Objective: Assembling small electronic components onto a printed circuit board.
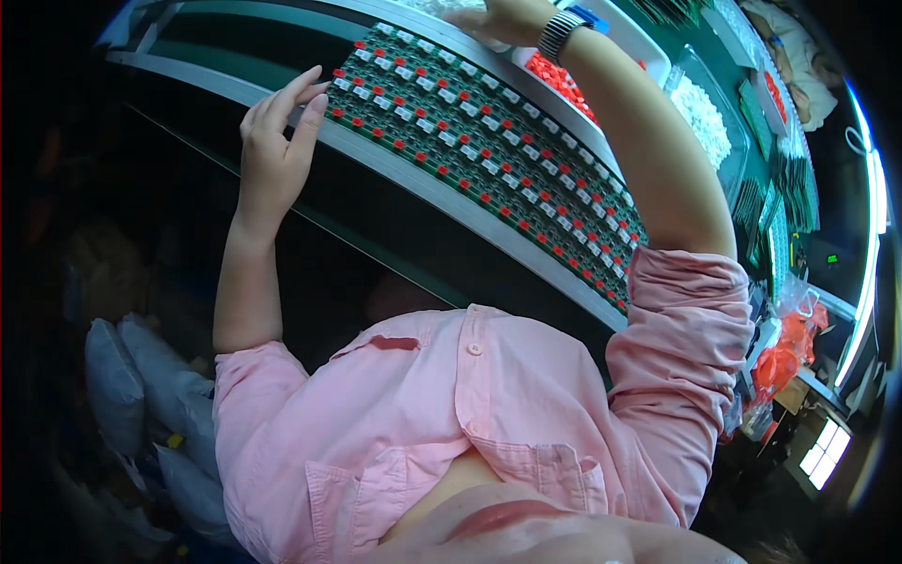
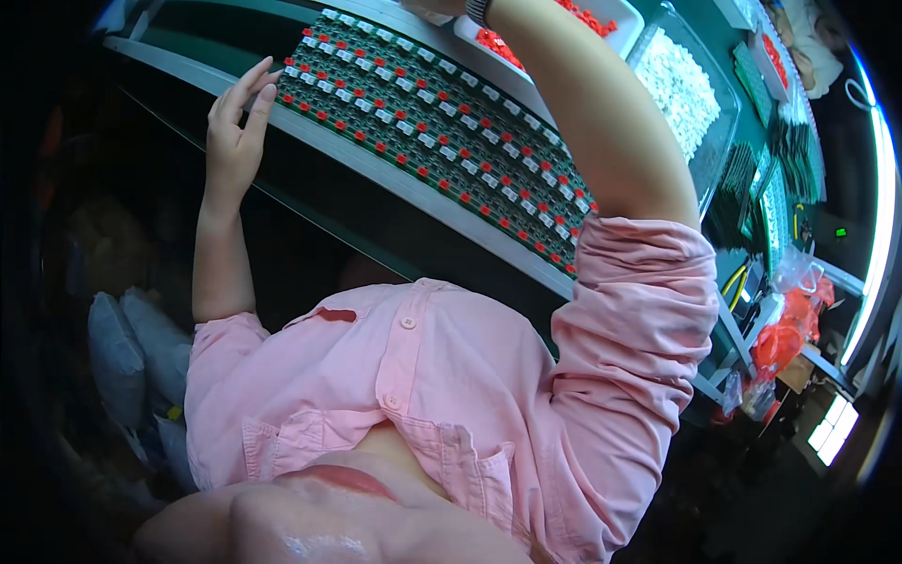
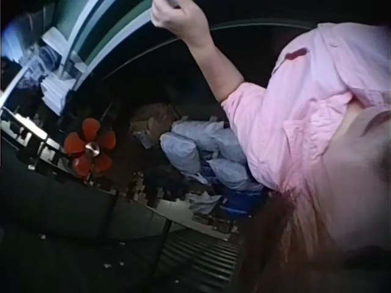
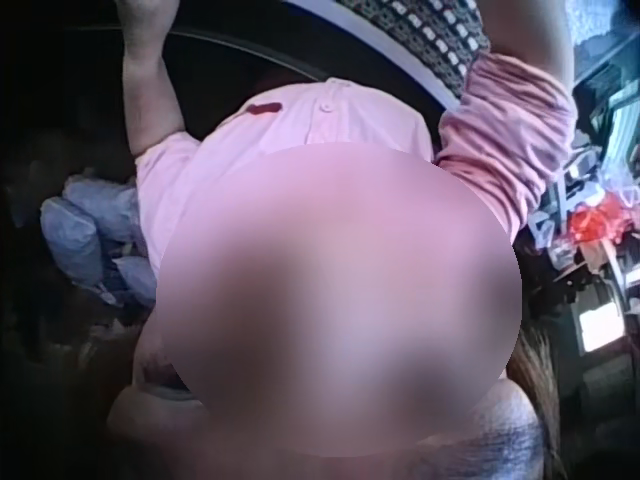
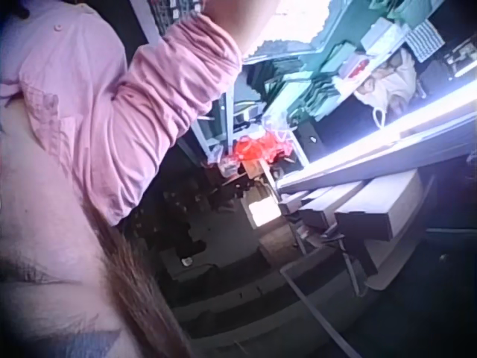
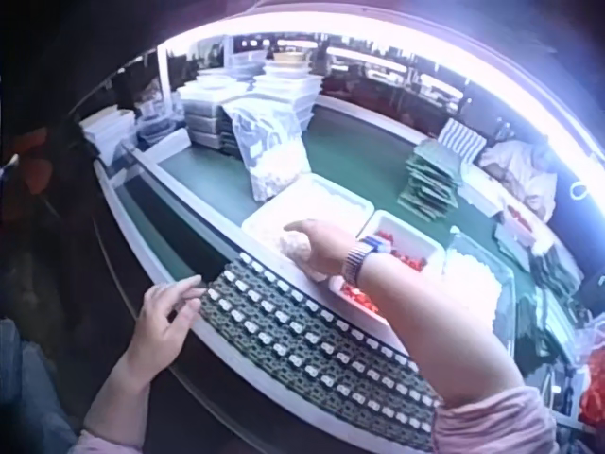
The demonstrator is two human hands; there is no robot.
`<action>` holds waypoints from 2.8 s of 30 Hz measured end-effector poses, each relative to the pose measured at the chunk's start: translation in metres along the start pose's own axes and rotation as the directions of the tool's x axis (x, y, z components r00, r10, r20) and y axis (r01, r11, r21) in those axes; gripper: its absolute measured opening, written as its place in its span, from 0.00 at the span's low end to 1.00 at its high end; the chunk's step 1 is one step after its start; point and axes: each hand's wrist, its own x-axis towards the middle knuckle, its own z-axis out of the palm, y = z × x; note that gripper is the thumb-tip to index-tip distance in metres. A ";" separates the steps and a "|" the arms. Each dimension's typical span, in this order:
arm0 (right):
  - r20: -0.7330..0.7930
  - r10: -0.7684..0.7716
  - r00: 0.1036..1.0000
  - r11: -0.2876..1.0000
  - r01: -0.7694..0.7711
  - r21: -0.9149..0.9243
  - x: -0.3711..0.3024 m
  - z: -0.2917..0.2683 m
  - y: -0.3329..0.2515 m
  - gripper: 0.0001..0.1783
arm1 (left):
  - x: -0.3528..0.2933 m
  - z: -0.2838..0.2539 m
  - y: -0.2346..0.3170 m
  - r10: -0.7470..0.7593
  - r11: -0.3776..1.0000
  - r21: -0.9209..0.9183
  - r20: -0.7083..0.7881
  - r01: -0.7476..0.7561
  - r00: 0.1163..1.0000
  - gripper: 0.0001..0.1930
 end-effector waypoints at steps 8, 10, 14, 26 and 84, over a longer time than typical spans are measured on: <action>-0.002 0.022 1.000 0.997 -0.023 -0.077 0.025 0.009 0.032 0.21 | 0.001 0.013 0.001 0.122 0.993 0.002 0.014 -0.122 0.992 0.16; -0.007 0.036 0.999 0.995 -0.037 -0.092 0.036 0.010 0.041 0.22 | 0.002 0.015 0.004 0.161 0.986 -0.044 0.042 -0.159 0.986 0.16; -0.012 0.071 0.997 0.990 -0.071 -0.121 0.049 0.032 0.048 0.23 | -0.003 0.026 0.018 0.226 0.964 -0.177 0.160 -0.197 0.961 0.18; 0.055 0.123 0.991 0.981 -0.113 -0.159 0.094 0.051 -0.034 0.23 | 0.003 0.023 0.006 0.413 0.883 -0.350 0.263 -0.313 0.872 0.23; -0.118 0.000 0.993 0.904 -0.050 -0.424 -0.199 -0.020 -0.088 0.14 | -0.007 0.048 0.012 0.372 0.832 -0.482 0.118 -0.274 0.921 0.13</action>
